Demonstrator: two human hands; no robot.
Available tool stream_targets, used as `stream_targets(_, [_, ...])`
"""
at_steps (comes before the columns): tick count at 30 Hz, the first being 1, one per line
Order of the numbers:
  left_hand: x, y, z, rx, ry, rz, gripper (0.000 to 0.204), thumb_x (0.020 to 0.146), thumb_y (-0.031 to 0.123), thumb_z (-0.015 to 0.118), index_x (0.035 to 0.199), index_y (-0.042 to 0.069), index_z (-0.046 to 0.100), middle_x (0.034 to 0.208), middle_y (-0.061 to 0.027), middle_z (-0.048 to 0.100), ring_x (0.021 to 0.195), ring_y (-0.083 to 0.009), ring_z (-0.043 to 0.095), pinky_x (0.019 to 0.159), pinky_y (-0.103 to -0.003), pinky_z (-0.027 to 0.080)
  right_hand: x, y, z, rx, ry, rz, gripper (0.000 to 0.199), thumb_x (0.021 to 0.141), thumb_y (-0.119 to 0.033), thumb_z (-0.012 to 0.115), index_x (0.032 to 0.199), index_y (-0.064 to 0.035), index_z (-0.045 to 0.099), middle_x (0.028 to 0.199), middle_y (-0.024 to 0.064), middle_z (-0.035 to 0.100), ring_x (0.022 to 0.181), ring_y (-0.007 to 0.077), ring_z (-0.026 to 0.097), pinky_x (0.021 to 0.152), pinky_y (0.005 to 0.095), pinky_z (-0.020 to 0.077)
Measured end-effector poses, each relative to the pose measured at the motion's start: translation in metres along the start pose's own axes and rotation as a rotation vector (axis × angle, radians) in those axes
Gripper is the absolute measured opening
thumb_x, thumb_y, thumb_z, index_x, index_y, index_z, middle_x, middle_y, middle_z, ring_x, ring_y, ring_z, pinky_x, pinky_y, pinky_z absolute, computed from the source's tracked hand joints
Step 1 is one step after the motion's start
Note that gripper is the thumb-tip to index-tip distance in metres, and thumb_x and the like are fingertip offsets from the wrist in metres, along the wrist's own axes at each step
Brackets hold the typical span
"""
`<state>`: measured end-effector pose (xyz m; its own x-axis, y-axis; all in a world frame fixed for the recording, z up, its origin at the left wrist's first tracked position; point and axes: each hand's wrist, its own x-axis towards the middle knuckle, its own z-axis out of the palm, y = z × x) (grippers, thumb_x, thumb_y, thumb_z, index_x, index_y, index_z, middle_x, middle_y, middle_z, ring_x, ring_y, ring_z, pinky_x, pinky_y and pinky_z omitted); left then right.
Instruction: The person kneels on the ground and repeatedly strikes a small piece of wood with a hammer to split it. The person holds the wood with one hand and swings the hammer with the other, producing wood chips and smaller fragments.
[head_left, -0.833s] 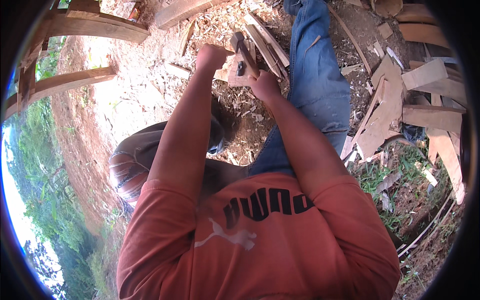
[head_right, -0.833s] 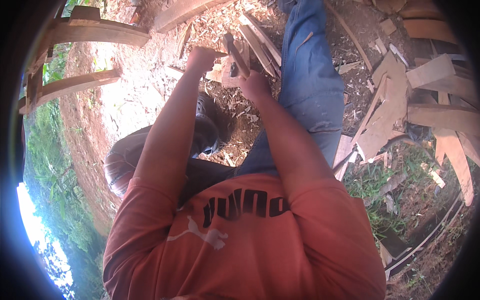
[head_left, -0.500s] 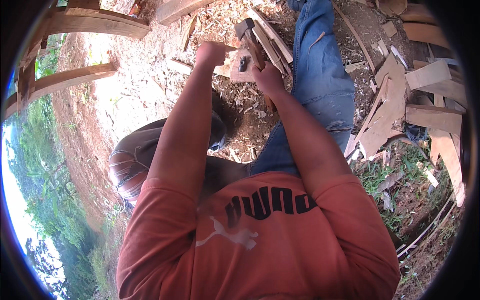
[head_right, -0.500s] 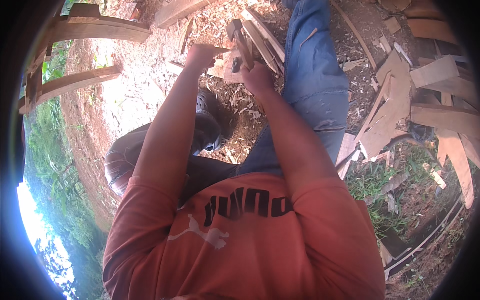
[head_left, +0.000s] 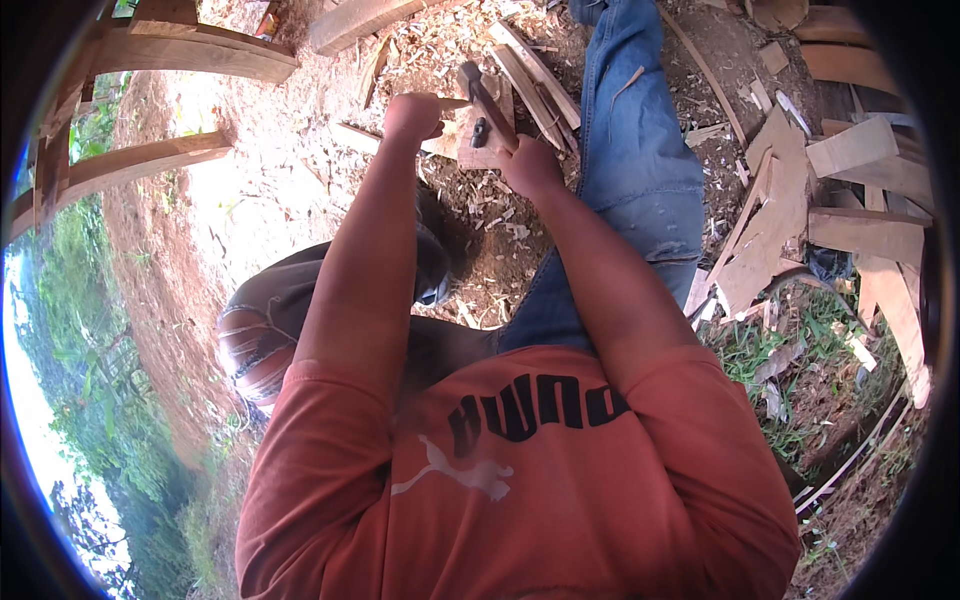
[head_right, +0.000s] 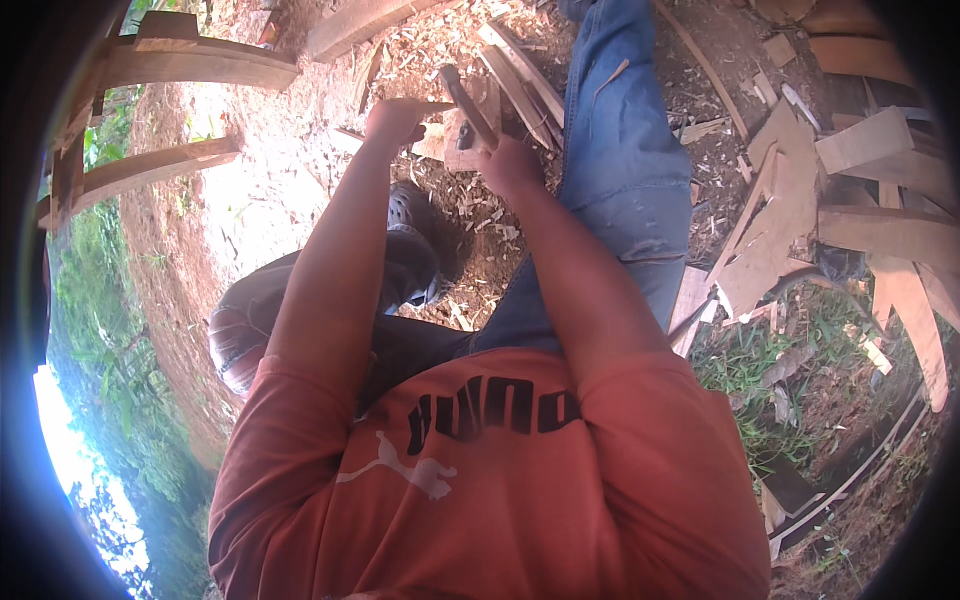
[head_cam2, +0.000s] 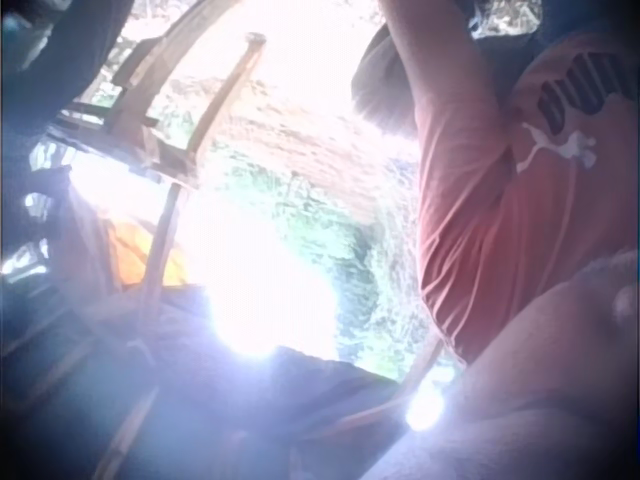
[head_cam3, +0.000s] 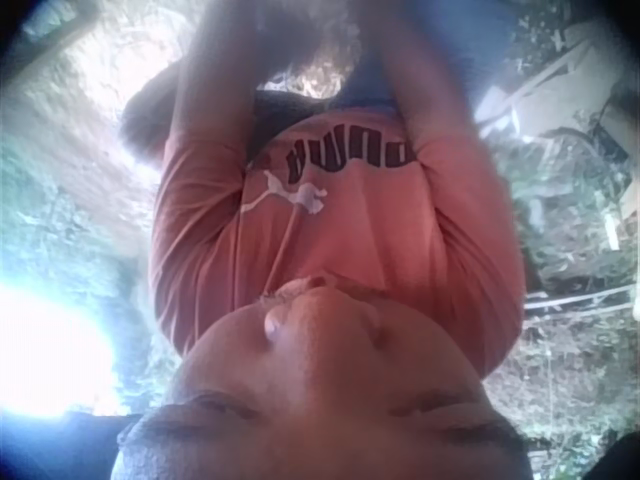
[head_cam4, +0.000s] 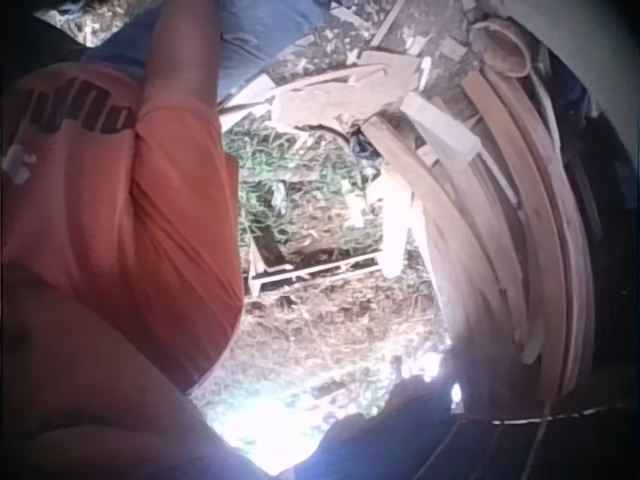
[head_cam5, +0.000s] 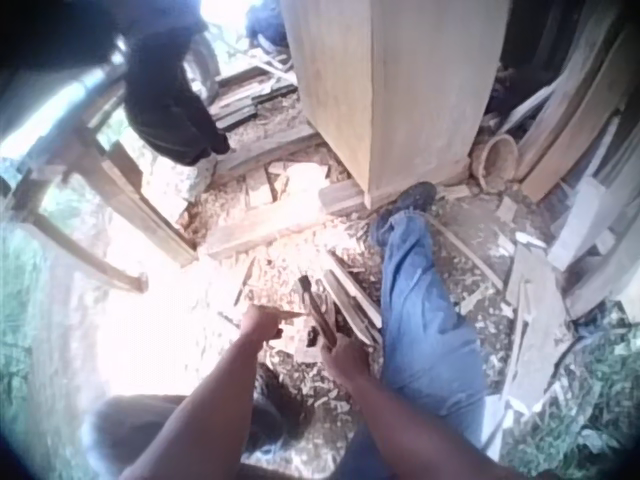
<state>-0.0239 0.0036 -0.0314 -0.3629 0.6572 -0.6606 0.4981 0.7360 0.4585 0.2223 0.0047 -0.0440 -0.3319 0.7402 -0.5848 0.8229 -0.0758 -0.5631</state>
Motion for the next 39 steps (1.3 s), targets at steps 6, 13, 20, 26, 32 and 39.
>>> stream_targets(6, [0.008, -0.019, 0.003, 0.29, 0.036, 0.31, 0.036, 0.106, 0.041, 0.07, 0.11, 0.008, 0.084, 0.096, -0.0015, 0.082, 0.066, -0.0081, 0.076, 0.071, -0.028, 0.063, 0.004, 0.003, -0.006, -0.071, 0.03, -0.008, 0.041, 0.102, -0.037, 0.068, 0.128, -0.0069, 0.075, 0.116, 0.0213, 0.079, 0.112, 0.0413, 0.076, 0.099, 0.0534, 0.0598])
stream_targets(13, [0.017, -0.013, 0.012, 0.024, 0.02, 0.048, 0.028, 0.11, 0.021, 0.058, 0.106, 0.006, 0.081, 0.087, -0.0018, 0.082, 0.066, -0.0096, 0.077, 0.067, -0.028, 0.063, 0.01, 0.015, 0.003, -0.157, 0.019, -0.023, 0.042, 0.102, -0.039, 0.071, 0.127, -0.0048, 0.075, 0.116, 0.022, 0.079, 0.113, 0.0416, 0.076, 0.1, 0.053, 0.0598])
stream_targets(20, [0.034, -0.029, 0.003, -0.084, -0.055, -0.035, 0.048, 0.1, 0.015, 0.079, 0.141, 0.039, 0.074, 0.117, -0.0059, 0.078, 0.096, -0.0226, 0.077, 0.089, -0.038, 0.064, 0.024, 0.03, 0.011, 0.085, -0.025, 0.047, 0.045, 0.098, -0.038, 0.072, 0.124, -0.0018, 0.076, 0.114, 0.026, 0.079, 0.112, 0.0437, 0.076, 0.099, 0.0528, 0.0589])
stream_targets(26, [0.019, -0.012, 0.011, -0.37, -0.028, -0.111, 0.049, 0.088, 0.022, 0.092, 0.133, 0.008, 0.078, 0.107, -0.0064, 0.077, 0.091, -0.0116, 0.075, 0.075, -0.031, 0.065, 0.016, 0.013, -0.003, 0.226, 0.14, -0.021, 0.05, 0.097, -0.043, 0.07, 0.121, -0.0003, 0.077, 0.106, 0.0266, 0.079, 0.106, 0.0452, 0.076, 0.095, 0.0527, 0.0588])
stream_targets(32, [-0.013, 0.004, -0.006, -0.118, 0.031, -0.044, 0.033, 0.1, 0.027, 0.069, 0.122, 0.004, 0.077, 0.104, -0.0165, 0.083, 0.077, -0.0217, 0.08, 0.08, -0.038, 0.065, 0.011, 0.013, -0.011, 0.118, 0.081, 0.036, 0.051, 0.097, -0.041, 0.068, 0.126, -0.0007, 0.077, 0.116, 0.0285, 0.078, 0.112, 0.0453, 0.076, 0.1, 0.0536, 0.0582])
stream_targets(39, [-0.072, 0.03, -0.019, 0.244, 0.118, 0.288, 0.031, 0.098, 0.026, 0.074, 0.125, 0.011, 0.075, 0.111, -0.0202, 0.08, 0.107, -0.039, 0.076, 0.095, -0.049, 0.06, 0.033, 0.031, 0.011, 0.184, -0.007, 0.181, 0.047, 0.097, -0.039, 0.066, 0.124, -0.0018, 0.078, 0.119, 0.0262, 0.079, 0.114, 0.0423, 0.076, 0.102, 0.0513, 0.0583])
